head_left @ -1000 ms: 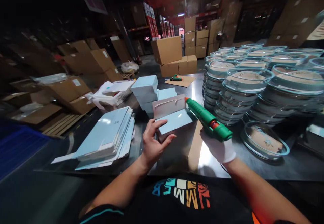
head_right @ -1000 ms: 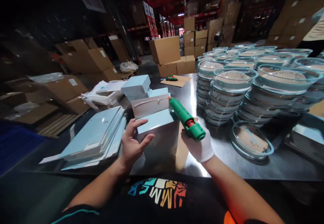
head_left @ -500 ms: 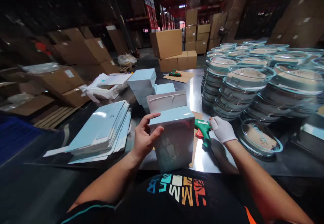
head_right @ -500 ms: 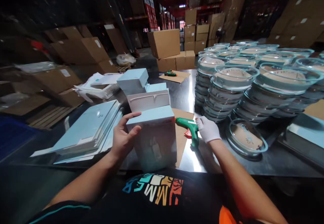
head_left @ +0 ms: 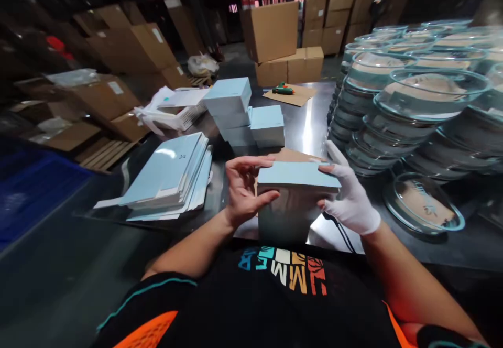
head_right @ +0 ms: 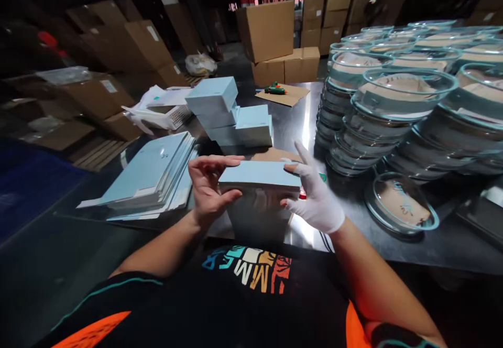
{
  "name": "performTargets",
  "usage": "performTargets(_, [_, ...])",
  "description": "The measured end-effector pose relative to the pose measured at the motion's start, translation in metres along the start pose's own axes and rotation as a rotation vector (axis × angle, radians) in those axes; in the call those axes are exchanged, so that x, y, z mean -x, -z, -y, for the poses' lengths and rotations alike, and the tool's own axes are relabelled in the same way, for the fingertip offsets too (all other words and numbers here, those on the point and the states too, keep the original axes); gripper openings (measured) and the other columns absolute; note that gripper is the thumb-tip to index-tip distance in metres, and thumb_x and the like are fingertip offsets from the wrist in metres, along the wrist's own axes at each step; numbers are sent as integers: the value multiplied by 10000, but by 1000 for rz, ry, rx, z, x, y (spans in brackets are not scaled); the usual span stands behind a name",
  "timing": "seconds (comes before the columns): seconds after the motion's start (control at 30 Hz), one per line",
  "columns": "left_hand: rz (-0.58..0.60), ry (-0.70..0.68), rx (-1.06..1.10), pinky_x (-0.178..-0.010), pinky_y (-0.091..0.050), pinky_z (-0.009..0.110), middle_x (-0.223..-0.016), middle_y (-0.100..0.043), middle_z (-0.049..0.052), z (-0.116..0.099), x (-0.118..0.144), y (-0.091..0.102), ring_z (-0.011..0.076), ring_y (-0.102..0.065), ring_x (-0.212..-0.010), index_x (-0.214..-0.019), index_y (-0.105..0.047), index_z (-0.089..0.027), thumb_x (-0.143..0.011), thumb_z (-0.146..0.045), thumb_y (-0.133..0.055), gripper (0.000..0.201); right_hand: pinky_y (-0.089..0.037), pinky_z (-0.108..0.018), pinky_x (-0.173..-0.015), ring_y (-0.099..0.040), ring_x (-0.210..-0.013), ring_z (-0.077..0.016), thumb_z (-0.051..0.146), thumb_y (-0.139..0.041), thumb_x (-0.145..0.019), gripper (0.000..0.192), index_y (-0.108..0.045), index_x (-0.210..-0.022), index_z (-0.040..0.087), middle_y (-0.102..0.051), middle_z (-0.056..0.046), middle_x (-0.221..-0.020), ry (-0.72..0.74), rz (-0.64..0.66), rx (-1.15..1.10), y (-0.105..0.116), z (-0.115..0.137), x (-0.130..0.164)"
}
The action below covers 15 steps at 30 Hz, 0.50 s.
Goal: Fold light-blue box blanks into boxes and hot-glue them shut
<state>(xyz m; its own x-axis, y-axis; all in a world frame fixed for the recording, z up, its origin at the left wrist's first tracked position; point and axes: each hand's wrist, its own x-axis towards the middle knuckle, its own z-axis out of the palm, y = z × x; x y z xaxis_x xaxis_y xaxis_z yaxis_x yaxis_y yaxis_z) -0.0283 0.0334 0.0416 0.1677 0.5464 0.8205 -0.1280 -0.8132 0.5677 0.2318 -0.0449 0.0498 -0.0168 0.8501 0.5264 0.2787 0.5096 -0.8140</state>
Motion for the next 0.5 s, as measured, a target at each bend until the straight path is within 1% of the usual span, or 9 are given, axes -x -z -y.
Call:
performTargets(0.07, [136, -54, -19, -1105, -614, 522, -1176, -766, 74, -2, -6, 2, 310, -763, -1239, -1383, -642, -323, -888, -641, -877, 634, -495, -584, -1271, -534, -1592, -378, 624, -826, -943, 441, -768, -1222, 287, -373, -124, -1824, 77, 73, -2, 1, 1, 6])
performTargets(0.1, [212, -58, -39, -1129, -601, 558, -1195, -776, 97, -3, -9, 3, 331, -747, -1274, -1324, -715, -305, -906, -694, -829, 583, -487, -589, -1282, -530, -1598, -365, 548, -790, -995, 338, -783, -1225, 301, -375, -101, -1828, 105, 99, -6, 1, 3, 9])
performTargets(0.17, [319, -40, -68, -1161, -574, 616, -1207, -801, 125, -5, -14, 4, 358, -728, -1302, -1123, -828, -282, -940, -777, -723, 538, -489, -597, -1284, -521, -1608, -345, 443, -760, -1034, 243, -805, -1245, 329, -415, -68, -1812, 131, 127, -14, 1, 7, 12])
performTargets(0.23, [338, -34, -89, -1149, -577, 628, -1166, -832, 122, -6, -16, 4, 351, -743, -1266, -1001, -864, -286, -980, -771, -665, 524, -524, -578, -1257, -555, -1582, -318, 382, -757, -1045, 231, -814, -1268, 363, -518, -58, -1745, 143, 118, -37, 3, 9, 11])
performTargets(0.27, [333, -54, -97, -1131, -590, 621, -1148, -844, 116, -6, -17, 5, 343, -754, -1245, -998, -869, -290, -1004, -735, -657, 493, -539, -559, -1243, -582, -1557, -301, 358, -758, -1048, 238, -815, -1278, 379, -582, -56, -1691, 150, 114, -45, 5, 9, 10])
performTargets(0.37, [357, -184, -104, -1094, -623, 583, -1172, -861, 106, -11, -22, 9, 325, -764, -1259, -1148, -850, -286, -1067, -570, -666, 348, -576, -501, -1201, -659, -1466, -268, 347, -754, -1058, 227, -826, -1270, 387, -704, -59, -1546, 159, 95, -22, 5, 7, 7])
performTargets(0.43, [428, -255, -193, -1119, -610, 561, -1265, -846, 111, -21, -29, 14, 326, -731, -1342, -1265, -811, -284, -1072, -488, -691, 305, -568, -498, -1211, -665, -1458, -277, 405, -733, -1070, 253, -820, -1297, 336, -687, -95, -1567, 192, 63, 37, -3, 6, 9])
performTargets(0.47, [487, -289, -291, -1141, -592, 552, -1328, -828, 114, -27, -33, 16, 332, -704, -1387, -1308, -791, -285, -1060, -476, -716, 322, -549, -507, -1233, -645, -1483, -290, 437, -718, -1075, 321, -798, -1353, 298, -652, -126, -1608, 236, 57, 77, -9, 6, 10])
performTargets(0.5, [529, -320, -433, -1190, -547, 568, -1423, -789, 122, -33, -38, 18, 364, -644, -1467, -1313, -789, -288, -1022, -480, -772, 348, -525, -516, -1256, -610, -1523, -309, 473, -705, -1076, 437, -748, -1449, 250, -602, -167, -1657, 317, 66, 120, -17, 5, 11])
